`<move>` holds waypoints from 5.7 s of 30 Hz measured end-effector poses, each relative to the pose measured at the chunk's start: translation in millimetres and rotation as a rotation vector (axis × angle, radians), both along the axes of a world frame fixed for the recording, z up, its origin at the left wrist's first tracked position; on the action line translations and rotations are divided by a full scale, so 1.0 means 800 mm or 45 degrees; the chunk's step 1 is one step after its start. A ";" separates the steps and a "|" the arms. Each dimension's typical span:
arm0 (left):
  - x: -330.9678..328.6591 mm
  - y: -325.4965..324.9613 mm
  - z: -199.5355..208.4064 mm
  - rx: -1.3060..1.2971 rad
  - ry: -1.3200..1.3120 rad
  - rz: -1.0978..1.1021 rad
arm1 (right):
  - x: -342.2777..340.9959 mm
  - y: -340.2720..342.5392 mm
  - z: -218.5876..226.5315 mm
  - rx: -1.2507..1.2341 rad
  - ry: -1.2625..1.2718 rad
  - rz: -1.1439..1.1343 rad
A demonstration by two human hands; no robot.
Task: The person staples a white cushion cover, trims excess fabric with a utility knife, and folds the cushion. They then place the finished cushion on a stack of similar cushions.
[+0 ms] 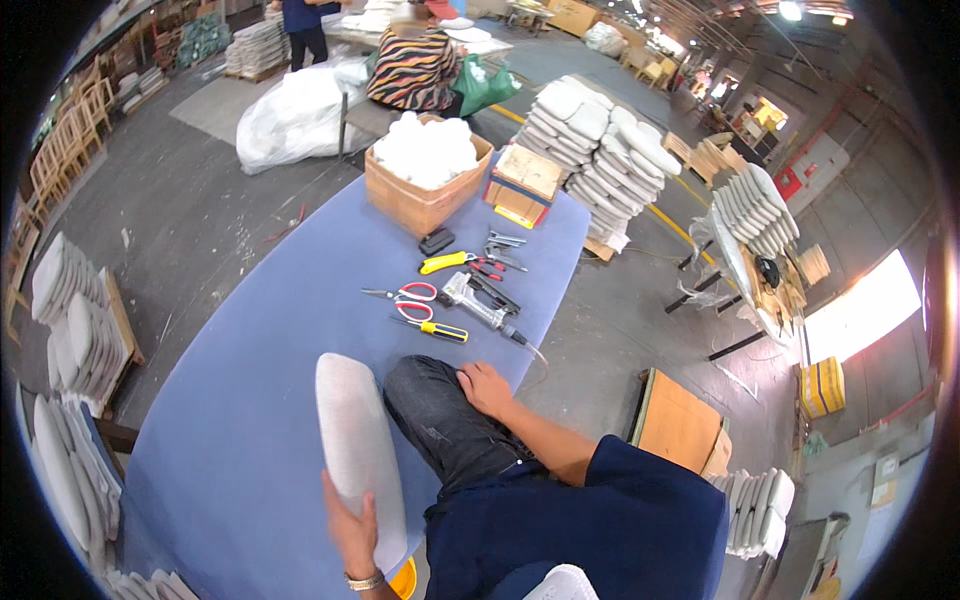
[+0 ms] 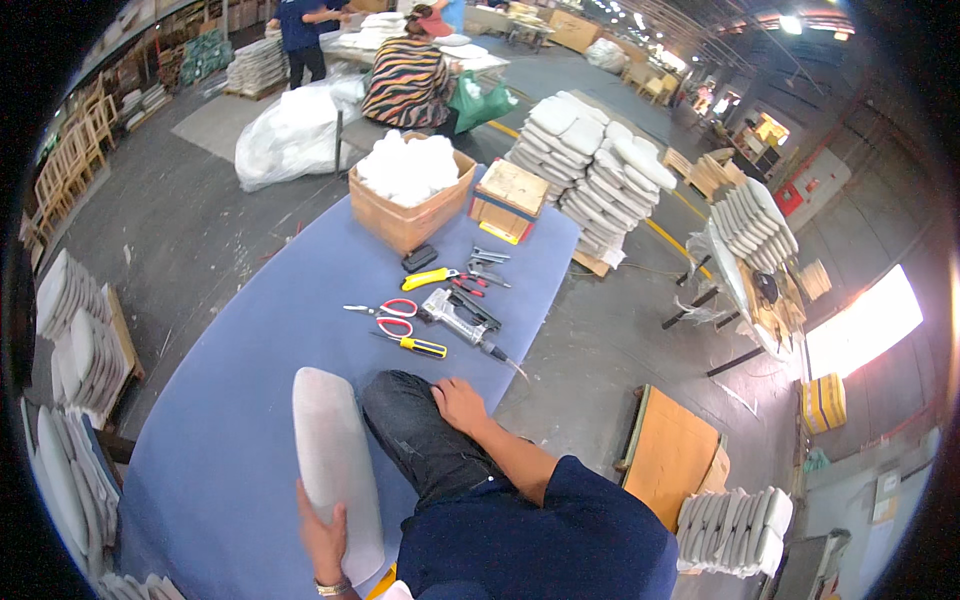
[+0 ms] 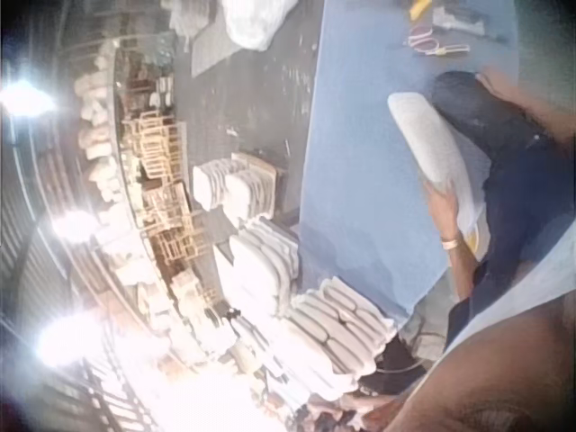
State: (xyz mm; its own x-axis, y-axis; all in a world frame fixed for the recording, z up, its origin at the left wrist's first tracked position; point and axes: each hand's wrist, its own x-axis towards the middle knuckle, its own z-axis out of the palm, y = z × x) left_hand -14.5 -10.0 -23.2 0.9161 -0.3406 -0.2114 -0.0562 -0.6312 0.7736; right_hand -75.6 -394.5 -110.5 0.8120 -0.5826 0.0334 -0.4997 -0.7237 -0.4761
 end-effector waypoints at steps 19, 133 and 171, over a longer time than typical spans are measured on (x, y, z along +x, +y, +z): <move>-0.030 0.074 0.042 0.506 0.080 -0.175 | 0.033 -0.007 -0.026 0.428 0.073 -0.248; -0.047 -0.032 0.189 -0.325 -0.335 0.345 | 0.168 0.251 0.255 0.737 -1.167 1.322; -0.005 -0.039 0.202 -0.397 -0.381 0.421 | 0.248 0.235 0.223 0.940 -1.013 1.258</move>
